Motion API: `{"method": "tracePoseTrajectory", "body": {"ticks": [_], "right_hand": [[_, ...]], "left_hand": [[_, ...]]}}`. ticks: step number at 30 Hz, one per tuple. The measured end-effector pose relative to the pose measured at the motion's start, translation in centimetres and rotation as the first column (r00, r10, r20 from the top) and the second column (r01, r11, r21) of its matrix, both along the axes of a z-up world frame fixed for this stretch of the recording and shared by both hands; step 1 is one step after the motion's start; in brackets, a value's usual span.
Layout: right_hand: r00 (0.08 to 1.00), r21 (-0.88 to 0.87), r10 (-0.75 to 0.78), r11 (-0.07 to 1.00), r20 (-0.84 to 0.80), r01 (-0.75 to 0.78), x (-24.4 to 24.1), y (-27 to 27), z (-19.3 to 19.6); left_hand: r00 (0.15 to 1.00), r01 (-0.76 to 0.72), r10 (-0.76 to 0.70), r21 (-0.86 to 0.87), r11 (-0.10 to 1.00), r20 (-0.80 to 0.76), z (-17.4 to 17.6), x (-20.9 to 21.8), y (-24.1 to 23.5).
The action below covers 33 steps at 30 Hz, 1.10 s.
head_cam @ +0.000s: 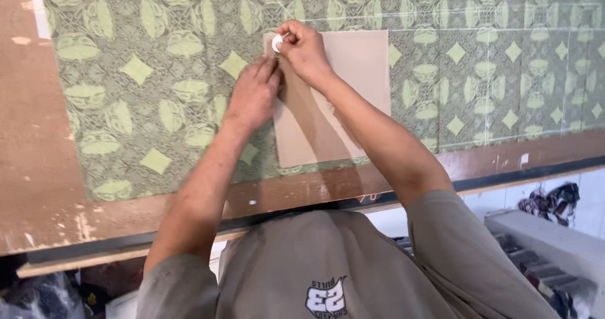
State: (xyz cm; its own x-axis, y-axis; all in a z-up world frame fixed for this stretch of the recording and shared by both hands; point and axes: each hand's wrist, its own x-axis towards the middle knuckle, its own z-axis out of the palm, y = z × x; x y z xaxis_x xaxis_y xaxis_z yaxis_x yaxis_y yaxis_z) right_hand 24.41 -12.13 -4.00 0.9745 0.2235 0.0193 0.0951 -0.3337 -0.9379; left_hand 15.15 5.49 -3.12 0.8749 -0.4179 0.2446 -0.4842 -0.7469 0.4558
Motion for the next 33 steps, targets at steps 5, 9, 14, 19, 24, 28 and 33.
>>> {"method": "tracePoseTrajectory", "body": {"ticks": [5, 9, 14, 19, 24, 28, 33], "right_hand": [[0.993, -0.145, -0.110, 0.983, 0.042, 0.115, 0.8, 2.6, -0.7], [0.982, -0.300, -0.178, 0.935, 0.062, 0.188, 0.8, 3.6, 0.3], [0.983, -0.363, -0.184, 0.916, 0.002, 0.172, 0.5, 4.4, 1.7], [0.972, -0.468, -0.225, 0.853, 0.071, 0.232, 0.9, 4.7, 1.1], [0.960, -0.422, -0.256, 0.862, 0.115, 0.280, 3.3, 4.9, 0.2], [0.969, -0.138, -0.233, 0.960, 0.084, 0.242, 2.1, 3.1, 0.2], [0.966, -0.139, -0.257, 0.958, -0.035, 0.250, -1.9, 2.6, 0.7]], "left_hand": [[0.981, 0.121, -0.113, 0.044, 0.992, -0.160, 1.2, 0.0, 2.1], [0.970, 0.166, -0.150, 0.068, 0.984, -0.192, 1.9, 0.3, 2.8], [0.971, 0.200, -0.177, 0.144, 0.969, -0.160, 2.1, 0.3, 3.0], [0.967, 0.201, -0.180, 0.103, 0.974, -0.180, 1.7, 0.4, 3.0], [0.965, 0.205, -0.182, 0.115, 0.972, -0.188, 1.8, 0.6, 3.0], [0.973, 0.181, -0.169, 0.066, 0.981, -0.155, 2.0, 0.7, 3.0], [0.979, 0.155, -0.159, -0.047, 0.987, -0.129, 2.3, 0.7, 3.5]]}}
